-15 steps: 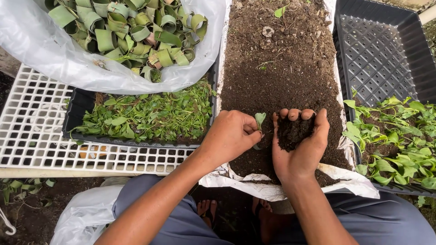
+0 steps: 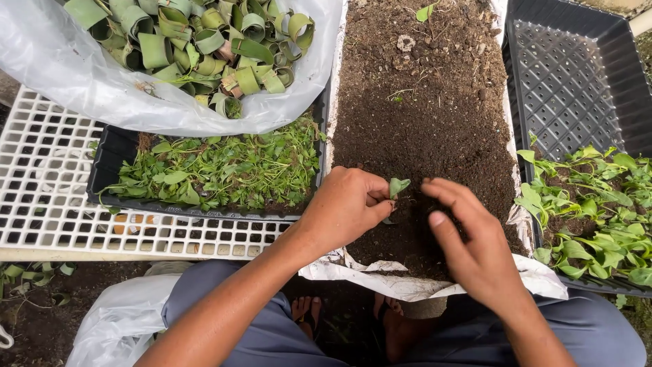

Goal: The person sits on the ground and plants small seedlings into a soil-filled bag. They pick up rolled leaf cups from a plastic bag, place them into the soil, and then insert seedlings into the cups, patting the soil around them.

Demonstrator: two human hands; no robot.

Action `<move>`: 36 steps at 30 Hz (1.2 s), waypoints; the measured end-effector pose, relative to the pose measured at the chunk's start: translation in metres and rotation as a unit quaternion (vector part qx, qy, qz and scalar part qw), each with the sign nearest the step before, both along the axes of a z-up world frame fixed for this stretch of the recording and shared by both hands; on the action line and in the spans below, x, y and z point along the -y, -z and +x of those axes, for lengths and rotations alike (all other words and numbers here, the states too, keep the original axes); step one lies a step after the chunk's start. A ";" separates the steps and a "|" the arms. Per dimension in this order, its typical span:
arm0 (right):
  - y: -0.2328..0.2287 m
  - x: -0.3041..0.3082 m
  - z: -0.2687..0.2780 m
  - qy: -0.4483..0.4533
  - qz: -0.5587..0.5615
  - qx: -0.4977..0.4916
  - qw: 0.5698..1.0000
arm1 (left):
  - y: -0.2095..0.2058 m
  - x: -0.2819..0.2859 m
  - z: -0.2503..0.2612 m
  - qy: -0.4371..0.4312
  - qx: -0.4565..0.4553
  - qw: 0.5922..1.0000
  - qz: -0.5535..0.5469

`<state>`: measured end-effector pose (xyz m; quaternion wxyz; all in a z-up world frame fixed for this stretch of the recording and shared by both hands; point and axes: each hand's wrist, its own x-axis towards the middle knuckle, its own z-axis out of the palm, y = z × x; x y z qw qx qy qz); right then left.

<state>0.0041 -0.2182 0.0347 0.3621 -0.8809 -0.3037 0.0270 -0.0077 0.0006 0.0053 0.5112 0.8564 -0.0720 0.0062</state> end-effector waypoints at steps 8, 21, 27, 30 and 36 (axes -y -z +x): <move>0.038 0.011 -0.013 -0.131 -0.197 0.250 0.939 | 0.000 0.004 -0.002 0.004 0.019 1.000 0.011; 0.037 0.010 -0.011 -0.145 -0.206 0.276 0.928 | -0.001 0.008 -0.003 0.000 0.038 0.998 0.053; 0.037 0.006 -0.007 -0.150 -0.207 0.278 0.926 | 0.013 0.011 -0.002 0.002 0.111 0.991 0.070; 0.034 0.003 -0.009 -0.143 -0.223 0.281 0.922 | 0.013 0.012 -0.002 0.010 0.114 0.991 0.062; 0.037 0.004 -0.009 -0.142 -0.216 0.284 0.924 | 0.006 0.012 -0.001 0.004 0.087 0.993 0.080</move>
